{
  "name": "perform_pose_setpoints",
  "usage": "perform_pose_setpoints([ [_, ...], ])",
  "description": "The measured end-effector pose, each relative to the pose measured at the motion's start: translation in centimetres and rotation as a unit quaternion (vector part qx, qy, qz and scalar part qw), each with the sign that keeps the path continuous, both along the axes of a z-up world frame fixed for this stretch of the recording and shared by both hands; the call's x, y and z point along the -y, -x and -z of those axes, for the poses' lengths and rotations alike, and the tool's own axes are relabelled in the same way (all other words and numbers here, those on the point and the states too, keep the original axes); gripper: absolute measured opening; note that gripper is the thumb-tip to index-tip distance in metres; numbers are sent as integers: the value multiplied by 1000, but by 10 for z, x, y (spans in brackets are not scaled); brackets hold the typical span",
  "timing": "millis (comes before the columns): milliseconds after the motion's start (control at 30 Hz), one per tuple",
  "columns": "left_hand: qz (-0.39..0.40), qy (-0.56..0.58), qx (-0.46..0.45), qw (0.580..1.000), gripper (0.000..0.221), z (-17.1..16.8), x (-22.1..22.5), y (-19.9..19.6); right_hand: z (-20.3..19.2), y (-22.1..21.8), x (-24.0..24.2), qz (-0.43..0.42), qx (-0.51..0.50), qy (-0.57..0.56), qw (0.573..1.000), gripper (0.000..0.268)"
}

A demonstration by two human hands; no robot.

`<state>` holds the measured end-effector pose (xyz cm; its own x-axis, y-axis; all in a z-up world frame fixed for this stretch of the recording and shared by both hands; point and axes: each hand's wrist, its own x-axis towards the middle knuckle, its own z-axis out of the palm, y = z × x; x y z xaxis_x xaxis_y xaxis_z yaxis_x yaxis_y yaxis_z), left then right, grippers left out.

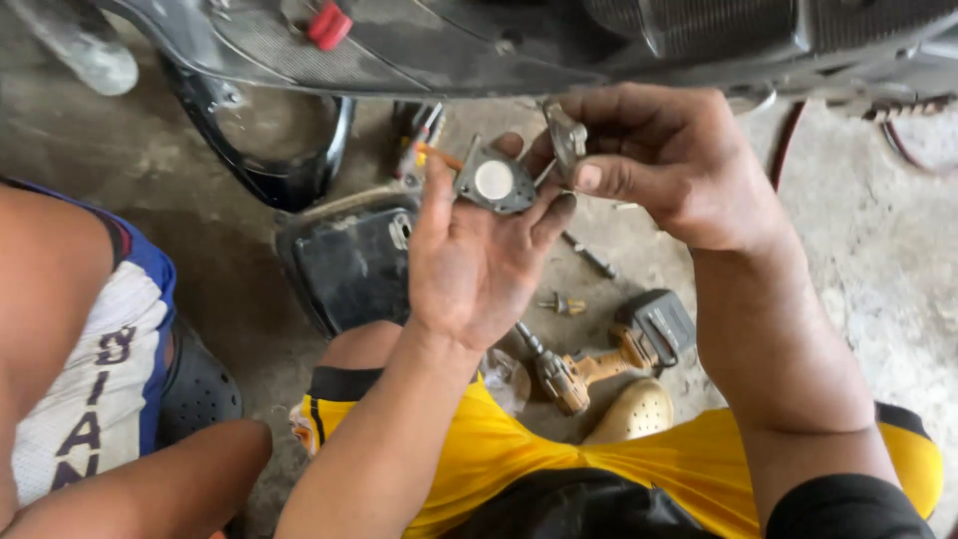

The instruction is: Disassembling a motorcycle fuel valve using a screwdriver to remove screws and inspect internal parts.

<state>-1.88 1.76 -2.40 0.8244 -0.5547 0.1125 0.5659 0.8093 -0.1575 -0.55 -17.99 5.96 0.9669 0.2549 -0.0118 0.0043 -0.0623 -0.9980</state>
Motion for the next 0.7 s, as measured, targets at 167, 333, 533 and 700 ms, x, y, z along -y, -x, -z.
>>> perform_pose_setpoints([
  [167,35,-39,-1,999,58,-6,5,2,17,4,23,-31,-18,-164,986,51],
  [333,66,-69,-5,995,56,-7,14,4,31,4,46,-76,-48,-298,950,52],
  [533,77,-90,-10,993,50,-13,24,6,67,3,67,-111,-55,-411,903,55],
  [700,81,-77,-29,993,53,-8,28,8,79,4,71,-123,-66,-445,884,56],
])
